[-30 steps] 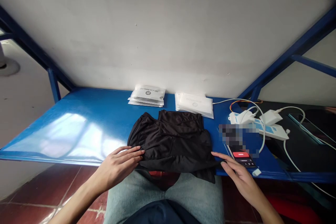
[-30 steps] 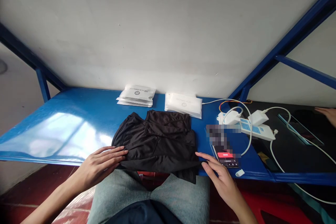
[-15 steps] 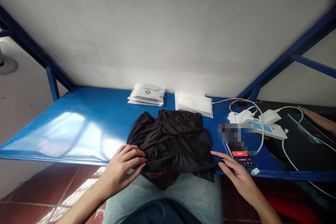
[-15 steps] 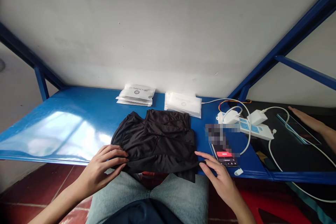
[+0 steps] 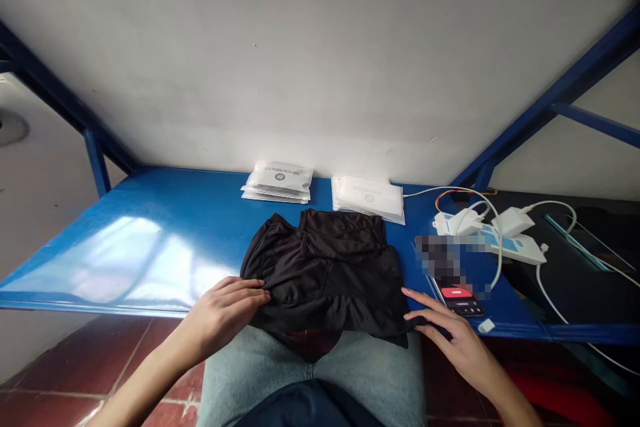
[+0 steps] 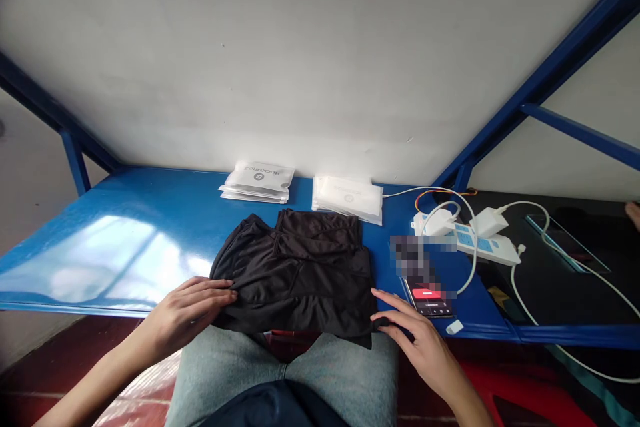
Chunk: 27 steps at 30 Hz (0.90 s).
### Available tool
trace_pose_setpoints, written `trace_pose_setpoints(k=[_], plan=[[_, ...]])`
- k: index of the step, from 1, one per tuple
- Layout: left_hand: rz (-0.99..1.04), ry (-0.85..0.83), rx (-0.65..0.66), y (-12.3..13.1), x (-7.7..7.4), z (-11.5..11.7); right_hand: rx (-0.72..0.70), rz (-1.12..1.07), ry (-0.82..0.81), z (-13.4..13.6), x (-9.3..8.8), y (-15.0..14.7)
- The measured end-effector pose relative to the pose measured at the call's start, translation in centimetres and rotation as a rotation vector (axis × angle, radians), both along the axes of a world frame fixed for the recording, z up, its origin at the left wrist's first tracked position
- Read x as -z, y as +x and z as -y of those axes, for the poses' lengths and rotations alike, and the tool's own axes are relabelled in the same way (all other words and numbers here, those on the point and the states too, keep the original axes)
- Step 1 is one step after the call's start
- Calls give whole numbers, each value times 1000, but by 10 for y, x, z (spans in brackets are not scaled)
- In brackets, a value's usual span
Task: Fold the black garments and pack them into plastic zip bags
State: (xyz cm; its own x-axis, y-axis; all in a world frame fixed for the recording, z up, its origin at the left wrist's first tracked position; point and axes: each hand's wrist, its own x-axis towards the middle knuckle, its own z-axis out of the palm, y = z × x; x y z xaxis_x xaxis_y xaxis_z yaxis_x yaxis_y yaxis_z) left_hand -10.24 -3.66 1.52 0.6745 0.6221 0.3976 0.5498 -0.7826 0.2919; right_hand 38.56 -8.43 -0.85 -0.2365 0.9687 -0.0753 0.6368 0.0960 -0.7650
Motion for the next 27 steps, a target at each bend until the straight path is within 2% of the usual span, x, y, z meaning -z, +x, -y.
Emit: trace_pose_setpoints(k=[3, 6, 8, 9, 14, 18, 22, 24, 27], plan=[[166, -170, -179, 2, 4, -6, 110, -66, 20, 4, 7, -5], [241, -373, -355, 7, 4, -16, 365, -76, 62, 4, 19, -14], [265, -477, -406, 12, 3, -24, 481, -57, 90, 0, 24, -21], [273, -516, -418, 14, 3, -28, 495, -50, 100, -3, 25, -26], [300, -541, -476, 25, 6, -41, 503, -1, 192, -17, 19, -42], [245, -389, -521, 30, 8, -42, 475, 58, 281, -21, 13, -48], [225, -220, -535, 35, 9, -42, 476, 179, 483, -25, 1, -61], [228, -201, -554, 34, 11, -43, 399, 218, 518, -27, -5, -70], [242, -273, -550, 21, 16, -45, 192, 260, 421, -29, -9, -78]])
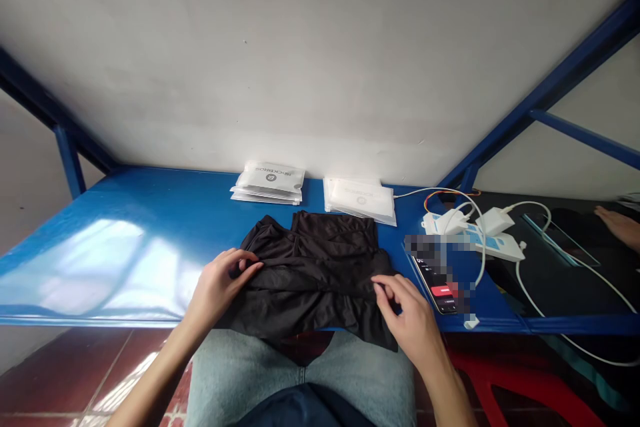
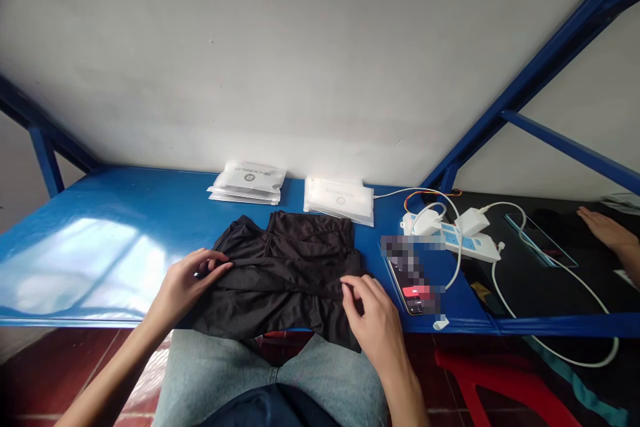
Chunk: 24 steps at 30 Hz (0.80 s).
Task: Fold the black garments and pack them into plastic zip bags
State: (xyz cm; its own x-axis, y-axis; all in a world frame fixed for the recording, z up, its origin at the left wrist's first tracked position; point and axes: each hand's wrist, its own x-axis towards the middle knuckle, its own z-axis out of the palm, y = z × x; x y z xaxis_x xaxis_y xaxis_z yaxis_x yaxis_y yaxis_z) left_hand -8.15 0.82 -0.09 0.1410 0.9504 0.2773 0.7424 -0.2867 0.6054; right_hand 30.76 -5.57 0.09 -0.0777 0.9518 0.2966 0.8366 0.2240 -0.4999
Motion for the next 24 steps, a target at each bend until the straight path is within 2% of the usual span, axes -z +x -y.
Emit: trace_pose_setpoints(k=[4, 7, 9, 11, 13, 15, 18, 24], plan=[[71, -59, -2, -31, 10, 1, -53, 116, -89, 0, -9, -3], [170, -72, -141, -48, 16, 6, -28, 148, -32, -3, -27, -25], [261, -91, -250, -51, 18, 8, -63, 55, 3, -10, -40, -58], [326, -103, -310, -50, 18, 10, -184, -77, -35, -22, -47, -100], [372, -89, -332, -49, 17, 11, -306, -79, -100, -35, -48, -143], [415, -61, -336, -50, 16, 11, -350, -5, -133, -48, -45, -180], [447, -50, -311, -55, 18, 10, -312, 127, -164, -59, -41, -219], [417, -122, -183, -60, 22, 9, -171, 249, -265, -63, -36, -262]])
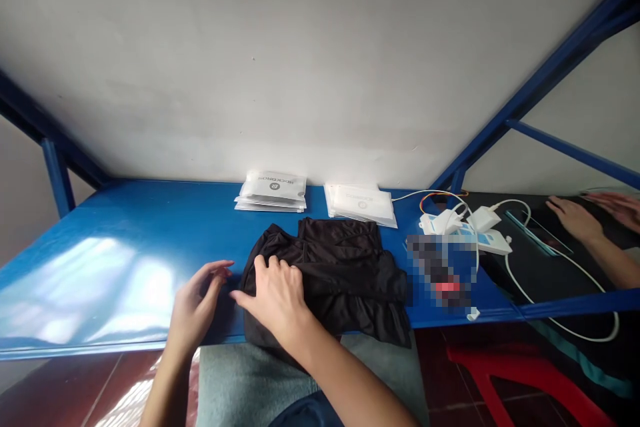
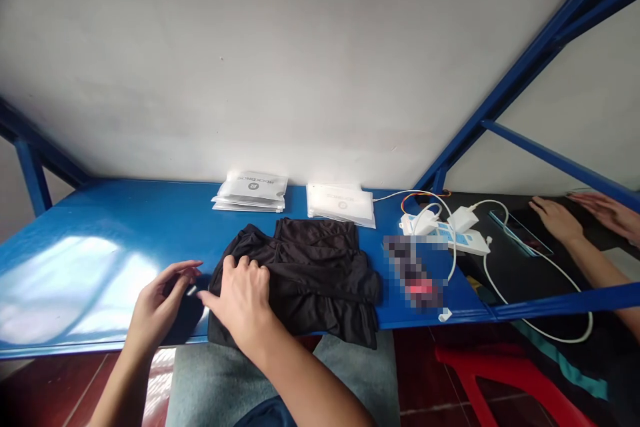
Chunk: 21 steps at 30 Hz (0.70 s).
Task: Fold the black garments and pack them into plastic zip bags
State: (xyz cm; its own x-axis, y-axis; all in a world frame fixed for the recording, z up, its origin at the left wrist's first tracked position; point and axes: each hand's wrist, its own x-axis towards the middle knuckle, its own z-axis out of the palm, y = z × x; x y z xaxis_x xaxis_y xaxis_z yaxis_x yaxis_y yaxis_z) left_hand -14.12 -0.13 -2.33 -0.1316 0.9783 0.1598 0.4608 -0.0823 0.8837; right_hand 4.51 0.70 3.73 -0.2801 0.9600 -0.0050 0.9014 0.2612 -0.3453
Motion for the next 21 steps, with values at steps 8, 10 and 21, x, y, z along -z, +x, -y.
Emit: trace_pose_setpoints(k=[8, 10, 21], plan=[[10, 10, -19, 1, -1, 1, -16, -43, 37, -7, -13, 19], [6, 7, -34, 2, -2, 1, 20, -87, 68, -3, -22, 34], [-57, -53, -54, 3, -1, -3, 330, -535, -46, 43, -13, 169]])
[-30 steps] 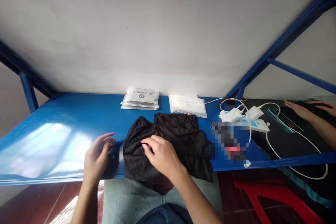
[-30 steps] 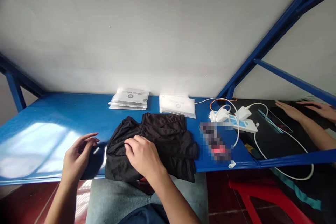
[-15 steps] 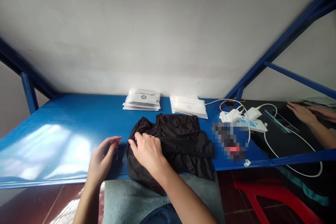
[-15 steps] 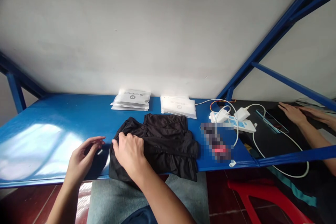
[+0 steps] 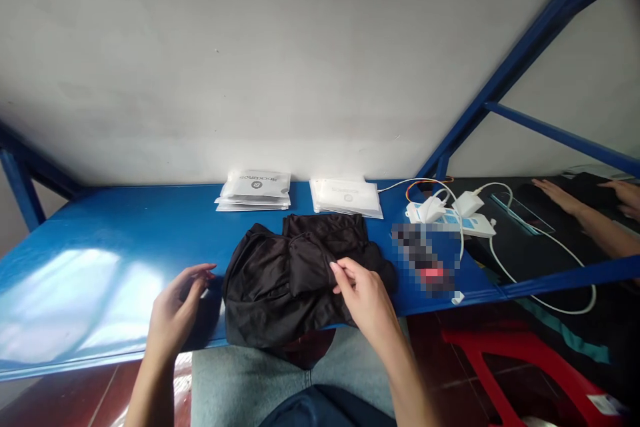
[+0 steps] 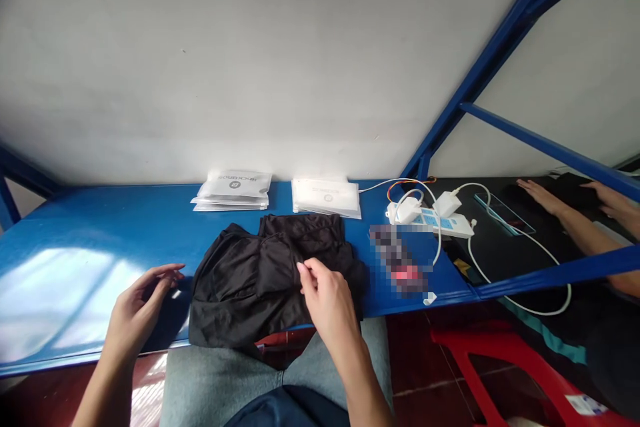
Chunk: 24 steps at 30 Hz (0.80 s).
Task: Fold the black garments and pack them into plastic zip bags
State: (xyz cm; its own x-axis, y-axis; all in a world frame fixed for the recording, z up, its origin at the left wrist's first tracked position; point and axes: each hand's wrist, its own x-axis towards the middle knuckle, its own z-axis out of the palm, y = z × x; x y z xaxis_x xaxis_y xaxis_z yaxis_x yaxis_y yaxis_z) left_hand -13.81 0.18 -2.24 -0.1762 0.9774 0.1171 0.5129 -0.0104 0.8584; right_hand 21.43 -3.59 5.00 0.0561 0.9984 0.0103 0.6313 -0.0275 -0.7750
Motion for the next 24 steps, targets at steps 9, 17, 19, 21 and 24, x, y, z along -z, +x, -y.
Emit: trace_pose_setpoints(k=[9, 17, 19, 21, 24], plan=[[-57, -10, -3, -2, 4, -3, 111, 302, 112, 3, 17, 5], [-73, 7, -30, 0, 1, -4, -100, 392, 42, -28, -6, -61], [-65, 13, -28, 0, 1, -3, -104, 469, -34, -33, 3, -66], [-61, 22, -12, -2, 2, -3, -104, 497, -49, -33, 10, -67], [-54, 46, -11, 0, -2, -1, -112, 511, -52, -32, 11, -66]])
